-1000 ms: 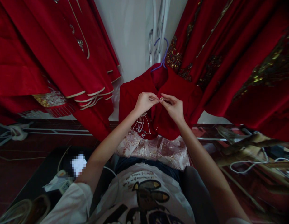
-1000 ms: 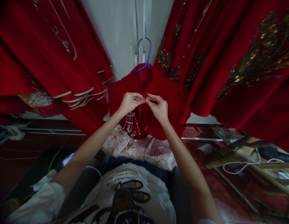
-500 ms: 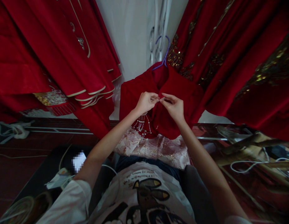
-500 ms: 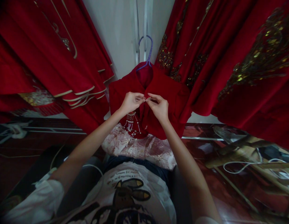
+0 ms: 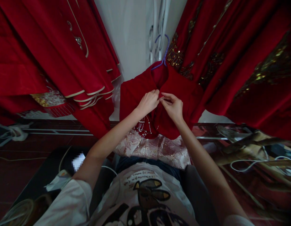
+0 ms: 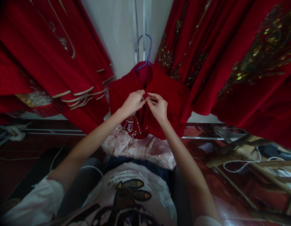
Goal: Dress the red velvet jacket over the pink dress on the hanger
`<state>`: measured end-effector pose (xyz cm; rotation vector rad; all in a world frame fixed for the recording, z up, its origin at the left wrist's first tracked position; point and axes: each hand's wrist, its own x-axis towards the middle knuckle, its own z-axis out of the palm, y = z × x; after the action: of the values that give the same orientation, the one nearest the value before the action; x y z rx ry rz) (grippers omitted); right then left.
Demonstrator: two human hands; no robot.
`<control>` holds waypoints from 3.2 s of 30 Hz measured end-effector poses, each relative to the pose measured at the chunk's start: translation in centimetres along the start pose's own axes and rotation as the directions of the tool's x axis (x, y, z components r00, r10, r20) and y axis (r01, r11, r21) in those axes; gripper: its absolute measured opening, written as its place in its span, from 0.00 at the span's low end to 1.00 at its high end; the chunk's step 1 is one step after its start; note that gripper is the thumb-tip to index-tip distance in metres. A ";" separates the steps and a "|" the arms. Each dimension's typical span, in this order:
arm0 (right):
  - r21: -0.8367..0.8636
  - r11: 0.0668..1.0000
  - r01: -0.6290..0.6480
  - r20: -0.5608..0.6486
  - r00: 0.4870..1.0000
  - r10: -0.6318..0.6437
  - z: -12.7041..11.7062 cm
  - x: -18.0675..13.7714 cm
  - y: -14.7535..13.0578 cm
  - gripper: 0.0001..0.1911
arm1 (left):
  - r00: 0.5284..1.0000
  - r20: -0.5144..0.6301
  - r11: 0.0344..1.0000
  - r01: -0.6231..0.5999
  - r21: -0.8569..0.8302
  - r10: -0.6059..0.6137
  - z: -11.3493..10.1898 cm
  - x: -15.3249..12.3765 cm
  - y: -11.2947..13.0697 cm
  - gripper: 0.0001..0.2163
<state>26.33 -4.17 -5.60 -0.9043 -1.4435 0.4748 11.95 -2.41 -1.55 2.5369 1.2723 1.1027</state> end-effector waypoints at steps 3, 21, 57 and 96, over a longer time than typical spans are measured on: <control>0.009 1.000 -0.011 -0.007 1.000 0.011 0.1 0.2 0.2 0.17 | 0.999 0.026 0.991 0.014 0.130 -0.018 -0.2 -0.2 1.0 0.06; 0.022 0.998 -0.065 0.068 0.996 0.063 -0.7 1.1 0.3 0.19 | 0.939 0.205 0.951 -0.297 0.082 0.275 -2.3 0.3 -2.1 0.05; 0.016 0.995 -0.096 0.071 0.993 0.095 -0.8 0.9 0.0 0.19 | 0.931 0.180 0.895 -0.356 0.269 0.317 -1.5 -0.6 -0.1 0.05; -0.090 0.994 -0.056 -0.053 0.997 0.051 -2.0 -3.6 0.8 0.19 | 0.901 -0.124 0.690 0.223 -0.689 -0.415 1.2 -6.1 -3.7 0.11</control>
<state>28.07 -6.94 -8.31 -1.0234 -1.4063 0.4256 7.90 -4.20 -7.34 1.6025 1.0503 1.5093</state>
